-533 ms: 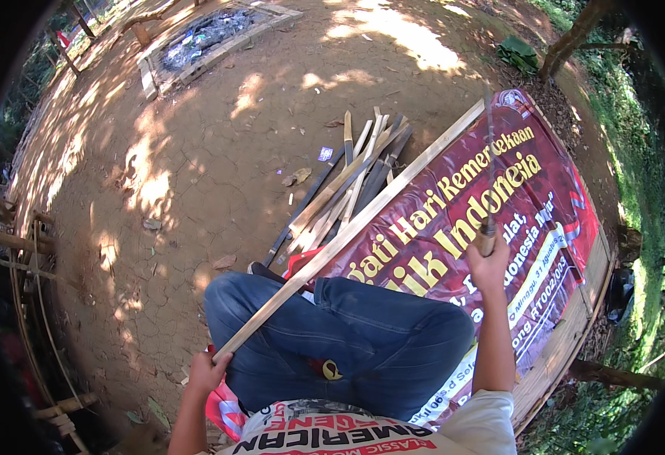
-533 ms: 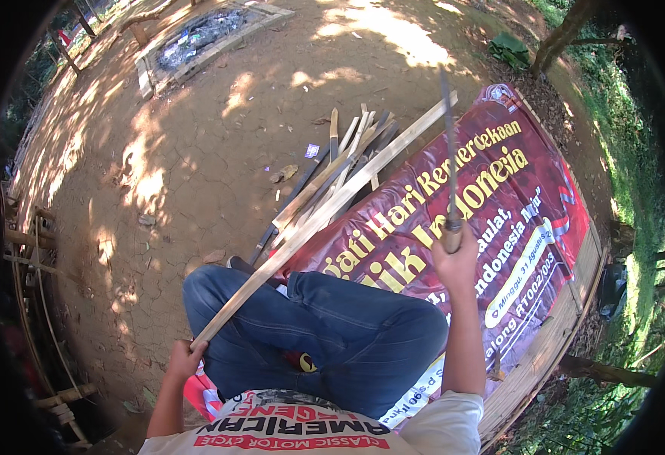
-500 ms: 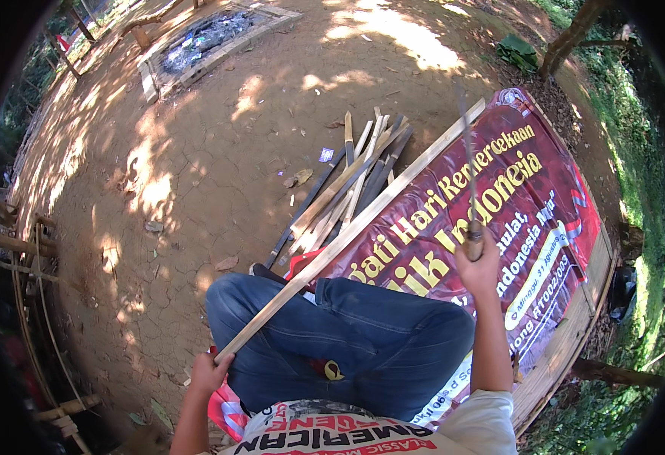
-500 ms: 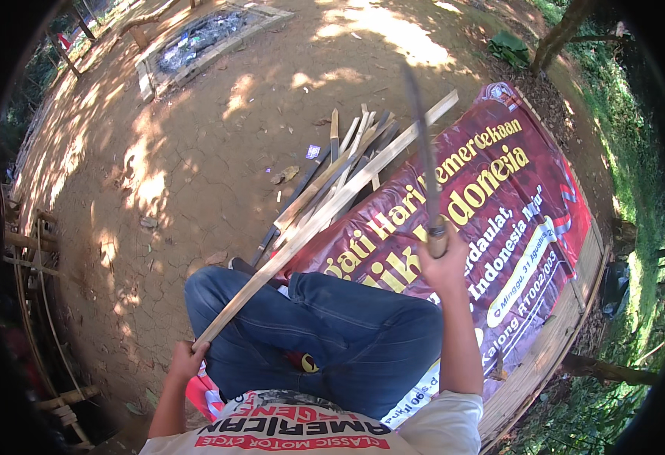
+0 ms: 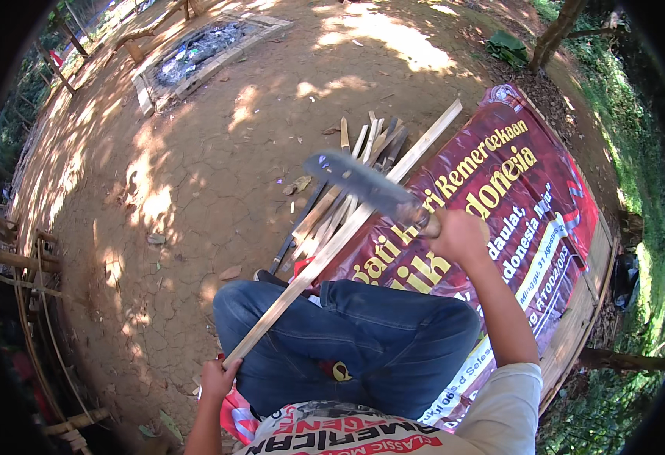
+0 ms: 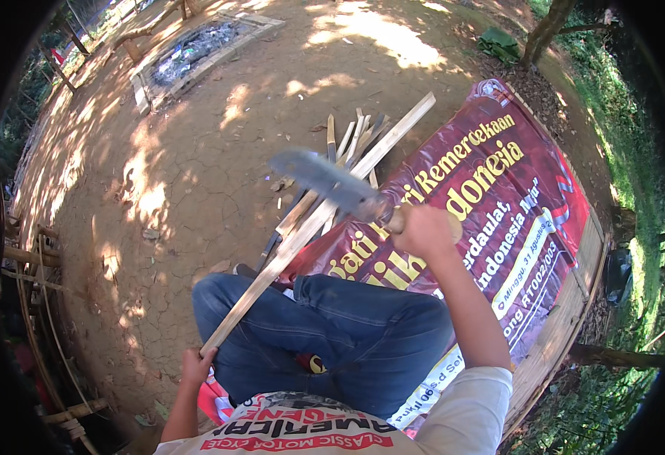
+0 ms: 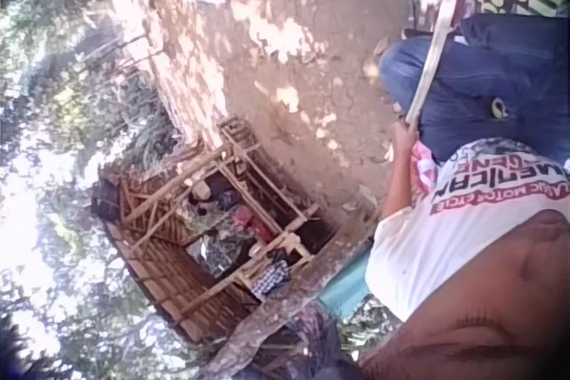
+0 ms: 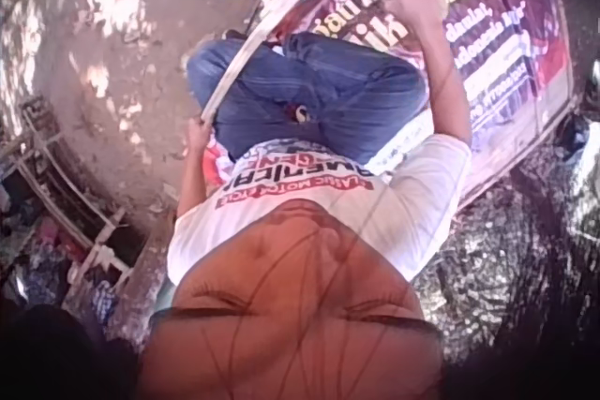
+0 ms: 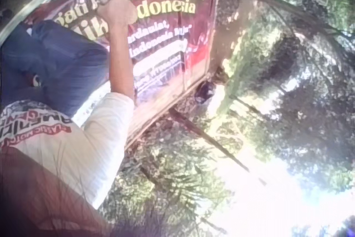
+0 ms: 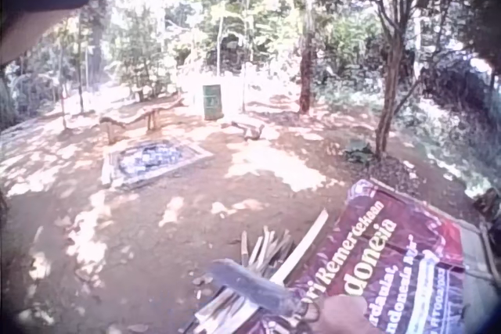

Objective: The person shaves a long thin strip of wood using a large knife, holding the wood with one hand and drawing the blade across the surface.

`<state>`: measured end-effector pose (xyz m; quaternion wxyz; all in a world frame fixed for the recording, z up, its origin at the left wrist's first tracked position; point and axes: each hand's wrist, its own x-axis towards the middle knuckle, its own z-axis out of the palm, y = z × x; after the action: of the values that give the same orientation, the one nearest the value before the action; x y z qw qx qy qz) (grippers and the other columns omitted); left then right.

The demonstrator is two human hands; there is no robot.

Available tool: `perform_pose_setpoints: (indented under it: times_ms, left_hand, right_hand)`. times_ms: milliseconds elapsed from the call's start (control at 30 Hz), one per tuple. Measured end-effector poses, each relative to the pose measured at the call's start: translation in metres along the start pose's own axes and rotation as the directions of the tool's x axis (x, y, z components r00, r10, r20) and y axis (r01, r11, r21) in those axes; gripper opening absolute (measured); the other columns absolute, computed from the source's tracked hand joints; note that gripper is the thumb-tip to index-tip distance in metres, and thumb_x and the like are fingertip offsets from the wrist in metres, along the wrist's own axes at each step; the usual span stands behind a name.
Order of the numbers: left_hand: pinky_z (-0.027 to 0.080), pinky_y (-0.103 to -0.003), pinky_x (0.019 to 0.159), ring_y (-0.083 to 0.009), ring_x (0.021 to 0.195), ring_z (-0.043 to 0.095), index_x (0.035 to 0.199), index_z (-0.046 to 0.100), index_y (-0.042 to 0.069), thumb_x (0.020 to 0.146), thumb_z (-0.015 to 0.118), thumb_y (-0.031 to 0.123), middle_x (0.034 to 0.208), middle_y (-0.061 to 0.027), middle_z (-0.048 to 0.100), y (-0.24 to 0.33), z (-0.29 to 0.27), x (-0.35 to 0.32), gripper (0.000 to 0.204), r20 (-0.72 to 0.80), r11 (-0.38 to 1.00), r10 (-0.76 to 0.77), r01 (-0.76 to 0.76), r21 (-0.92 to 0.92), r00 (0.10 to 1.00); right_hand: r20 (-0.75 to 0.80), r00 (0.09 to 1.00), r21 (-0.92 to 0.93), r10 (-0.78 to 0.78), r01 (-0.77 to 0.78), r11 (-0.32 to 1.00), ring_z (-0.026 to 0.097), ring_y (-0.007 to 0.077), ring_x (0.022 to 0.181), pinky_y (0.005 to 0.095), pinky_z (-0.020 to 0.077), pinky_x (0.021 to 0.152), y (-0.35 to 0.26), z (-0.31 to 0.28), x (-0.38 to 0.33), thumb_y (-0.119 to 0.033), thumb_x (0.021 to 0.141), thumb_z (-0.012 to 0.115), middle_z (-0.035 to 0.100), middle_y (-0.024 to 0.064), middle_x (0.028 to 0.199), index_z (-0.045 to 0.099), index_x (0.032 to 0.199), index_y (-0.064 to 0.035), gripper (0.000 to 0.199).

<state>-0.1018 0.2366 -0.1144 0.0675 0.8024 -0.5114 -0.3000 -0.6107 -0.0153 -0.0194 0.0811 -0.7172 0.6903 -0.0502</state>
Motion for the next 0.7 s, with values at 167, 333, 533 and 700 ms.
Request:
perform_pose_setpoints:
  times_ms: [167, 333, 533, 700]
  left_hand:
    - [0.044, -0.046, 0.051, -0.0423, 0.053, 0.056, 0.063, 0.062, -0.007, 0.078, 0.070, 0.047, 0.054, -0.0253, 0.054, -0.007, 0.001, 0.009, 0.057, 0.012, 0.994, 0.094, -0.094, 0.060, 0.996]
    - [0.044, -0.046, 0.051, -0.0415, 0.053, 0.057, 0.064, 0.063, -0.006, 0.077, 0.072, 0.045, 0.055, -0.0245, 0.054, 0.008, -0.006, 0.005, 0.053, 0.024, 0.997, 0.070, -0.070, 0.023, 0.997]
    - [0.044, -0.046, 0.053, -0.0416, 0.056, 0.057, 0.065, 0.063, -0.002, 0.079, 0.070, 0.040, 0.057, -0.0232, 0.055, 0.017, -0.003, -0.008, 0.045, -0.040, 0.996, 0.086, -0.085, 0.028, 0.996]
    - [0.044, -0.048, 0.054, -0.0430, 0.059, 0.057, 0.064, 0.060, -0.001, 0.080, 0.070, 0.039, 0.059, -0.0232, 0.056, 0.009, 0.006, -0.010, 0.044, -0.107, 0.991, 0.117, -0.110, 0.074, 0.987]
  right_hand:
    - [-0.115, 0.859, 0.254, 0.500, -0.461, 0.850, 0.066, 0.0375, 0.081, 0.0446, 0.0520, 0.075, 0.123, -0.041, 0.022, -0.025, 0.069, 0.067, 0.067, 0.0212, 0.080, 0.068, 0.094, -0.0024, 0.034]
    - [-0.256, 0.877, 0.227, 0.405, -0.353, 0.908, 0.064, 0.0333, 0.067, 0.0424, 0.0475, 0.063, 0.124, -0.055, -0.002, -0.020, 0.067, 0.066, 0.064, 0.0192, 0.072, 0.064, 0.089, 0.0022, 0.031]
    - [-0.114, 0.914, 0.903, 0.390, -0.069, 0.425, 0.056, 0.0159, 0.061, 0.0312, 0.0464, 0.056, 0.052, -0.011, -0.037, -0.006, 0.075, 0.057, 0.054, 0.0067, 0.072, 0.051, 0.098, -0.0002, 0.024]
    - [0.165, 0.986, 0.852, 0.003, -0.142, -0.504, 0.055, 0.0207, 0.060, 0.0353, 0.0485, 0.056, -0.037, 0.028, -0.071, 0.002, 0.068, 0.053, 0.050, 0.0111, 0.079, 0.045, 0.110, 0.0004, 0.043]
